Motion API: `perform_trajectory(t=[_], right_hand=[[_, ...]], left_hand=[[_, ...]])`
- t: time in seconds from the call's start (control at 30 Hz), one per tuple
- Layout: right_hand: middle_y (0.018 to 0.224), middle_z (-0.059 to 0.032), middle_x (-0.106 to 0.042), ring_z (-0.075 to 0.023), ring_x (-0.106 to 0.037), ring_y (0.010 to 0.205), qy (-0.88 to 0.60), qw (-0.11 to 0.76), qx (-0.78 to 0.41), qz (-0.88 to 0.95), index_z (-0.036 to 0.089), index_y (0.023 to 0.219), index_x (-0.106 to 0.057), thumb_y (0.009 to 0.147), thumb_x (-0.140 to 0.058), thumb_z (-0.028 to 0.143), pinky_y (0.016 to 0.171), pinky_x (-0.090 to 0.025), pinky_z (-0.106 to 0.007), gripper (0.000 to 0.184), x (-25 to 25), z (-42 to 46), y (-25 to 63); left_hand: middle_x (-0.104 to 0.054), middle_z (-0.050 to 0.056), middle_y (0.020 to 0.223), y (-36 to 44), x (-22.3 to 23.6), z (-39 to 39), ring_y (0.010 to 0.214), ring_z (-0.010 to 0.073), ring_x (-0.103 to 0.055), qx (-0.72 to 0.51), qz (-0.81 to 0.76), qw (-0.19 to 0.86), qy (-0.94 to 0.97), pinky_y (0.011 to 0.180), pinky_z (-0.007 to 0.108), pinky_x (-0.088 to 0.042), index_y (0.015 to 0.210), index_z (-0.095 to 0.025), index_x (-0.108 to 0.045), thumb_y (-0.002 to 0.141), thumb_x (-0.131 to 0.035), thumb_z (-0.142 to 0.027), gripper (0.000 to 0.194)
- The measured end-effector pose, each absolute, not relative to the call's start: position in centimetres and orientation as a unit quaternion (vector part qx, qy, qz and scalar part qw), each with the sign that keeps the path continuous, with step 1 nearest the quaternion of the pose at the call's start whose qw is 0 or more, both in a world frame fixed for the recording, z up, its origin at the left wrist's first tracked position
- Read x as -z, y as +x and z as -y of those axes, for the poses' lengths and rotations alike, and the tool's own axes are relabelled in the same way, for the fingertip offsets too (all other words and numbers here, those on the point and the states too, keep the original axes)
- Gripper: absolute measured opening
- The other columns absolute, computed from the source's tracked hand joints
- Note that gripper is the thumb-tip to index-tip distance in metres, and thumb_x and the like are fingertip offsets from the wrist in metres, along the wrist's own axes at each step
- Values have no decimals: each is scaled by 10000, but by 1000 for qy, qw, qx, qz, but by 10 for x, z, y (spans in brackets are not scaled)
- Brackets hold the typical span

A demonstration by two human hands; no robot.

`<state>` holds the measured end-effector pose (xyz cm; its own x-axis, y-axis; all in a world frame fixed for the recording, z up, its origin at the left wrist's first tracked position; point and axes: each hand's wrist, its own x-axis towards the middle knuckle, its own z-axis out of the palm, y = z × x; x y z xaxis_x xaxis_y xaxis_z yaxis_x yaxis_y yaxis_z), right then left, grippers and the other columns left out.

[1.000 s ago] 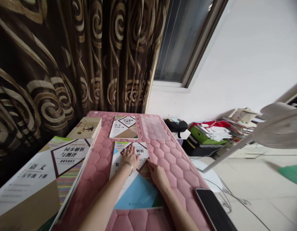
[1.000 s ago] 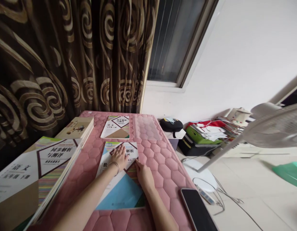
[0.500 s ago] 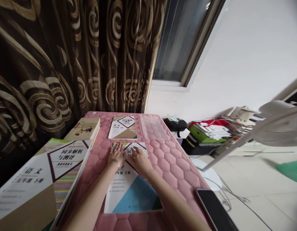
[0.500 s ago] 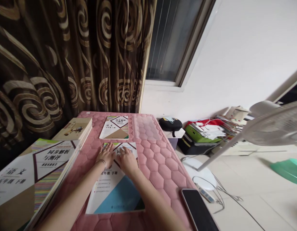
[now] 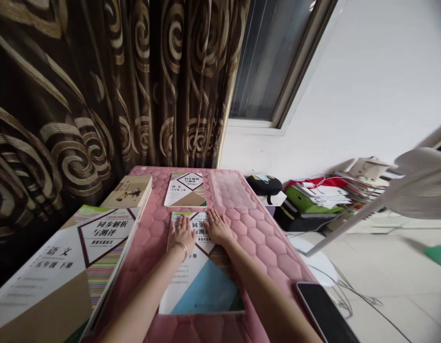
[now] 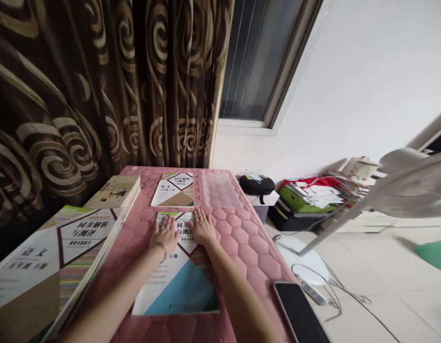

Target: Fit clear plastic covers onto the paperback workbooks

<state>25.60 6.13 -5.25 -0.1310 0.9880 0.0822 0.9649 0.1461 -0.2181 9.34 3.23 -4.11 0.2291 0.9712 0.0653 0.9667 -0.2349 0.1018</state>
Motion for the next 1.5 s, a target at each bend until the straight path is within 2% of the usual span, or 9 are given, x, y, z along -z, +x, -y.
perform_trajectory(t=[0.27, 0.5, 0.67, 0.77, 0.87, 1.0, 1.2, 1.33, 1.5], right_hand=[[1556, -130, -176, -220, -137, 1446, -656, 82, -68, 747, 65, 1483, -230, 986, -226, 434, 1168, -86, -451, 619, 50, -64, 258], [1543, -201, -149, -282, -89, 1447, -637, 99, -36, 764, -11, 1452, -274, 964, -335, 412, 1166, -77, -477, 648, 39, -4, 211], [1543, -115, -210, -262, -167, 1436, -566, 155, -14, 810, 125, 1471, -308, 958, -301, 479, 1163, -195, -454, 623, 73, 92, 196], [1534, -146, -245, -289, -194, 1428, -627, 143, -8, 766, 90, 1450, -345, 955, -319, 468, 1144, -234, -470, 623, 81, 119, 225], [1505, -168, -328, -302, -324, 1377, -685, 127, -14, 717, 96, 1399, -432, 955, -341, 382, 1091, -318, -445, 536, 70, 116, 251], [1256, -176, -573, -259, -569, 1119, -743, 124, -41, 656, 128, 1169, -598, 942, -325, 231, 936, -446, -355, 370, 42, 90, 256], [1041, -206, -645, -294, -638, 977, -789, 152, -146, 578, 62, 1073, -567, 945, -348, 304, 757, -495, -354, 351, 27, 57, 252], [1049, -139, -683, -253, -656, 971, -769, 217, -191, 570, 133, 1125, -569, 948, -331, 335, 773, -501, -335, 359, 36, 57, 260], [1106, -118, -685, -236, -656, 973, -688, 394, -185, 581, 144, 1303, -497, 924, -333, 356, 806, -520, -338, 464, 33, 52, 263]], left_hand=[[-249, 70, 1555, 52, 77, 94, 1420, 230, -263, -111, -496, -55, 859, 1144, 425, -259, 1472, -191, -309, 917, -352, -374, 586], [-323, 74, 1523, 30, 76, 111, 1375, 254, -354, -120, -535, -84, 832, 1103, 491, -302, 1435, -196, -387, 900, -361, -317, 549], [-355, 72, 1510, 33, 76, 109, 1375, 253, -354, -123, -534, -54, 835, 1104, 489, -307, 1422, -193, -412, 893, -365, -289, 540], [-368, 60, 1510, 29, 74, 107, 1372, 239, -355, -140, -529, -27, 837, 1101, 457, -325, 1426, -213, -404, 898, -375, -275, 533], [-436, 65, 1469, 27, 64, 98, 1345, 257, -377, -164, -544, 9, 823, 1086, 434, -350, 1297, -228, -568, 880, -417, -222, 444], [-565, 92, 1272, 28, 40, 73, 1150, 247, -528, -185, -627, 86, 752, 1016, 396, -403, 940, -214, -738, 800, -496, -89, 306], [-613, 33, 764, 25, 22, 39, 754, 159, -576, -207, -693, 218, 656, 732, 266, -441, 656, -168, -631, 696, -552, 6, 195], [-584, -23, 633, 21, 26, 39, 617, 123, -544, -229, -688, 247, 643, 596, 216, -388, 629, -185, -547, 725, -533, -32, 181], [-534, -60, 588, 20, 25, 33, 581, 106, -530, -336, -679, 263, 598, 553, 192, -372, 624, -202, -461, 735, -523, -87, 172]])
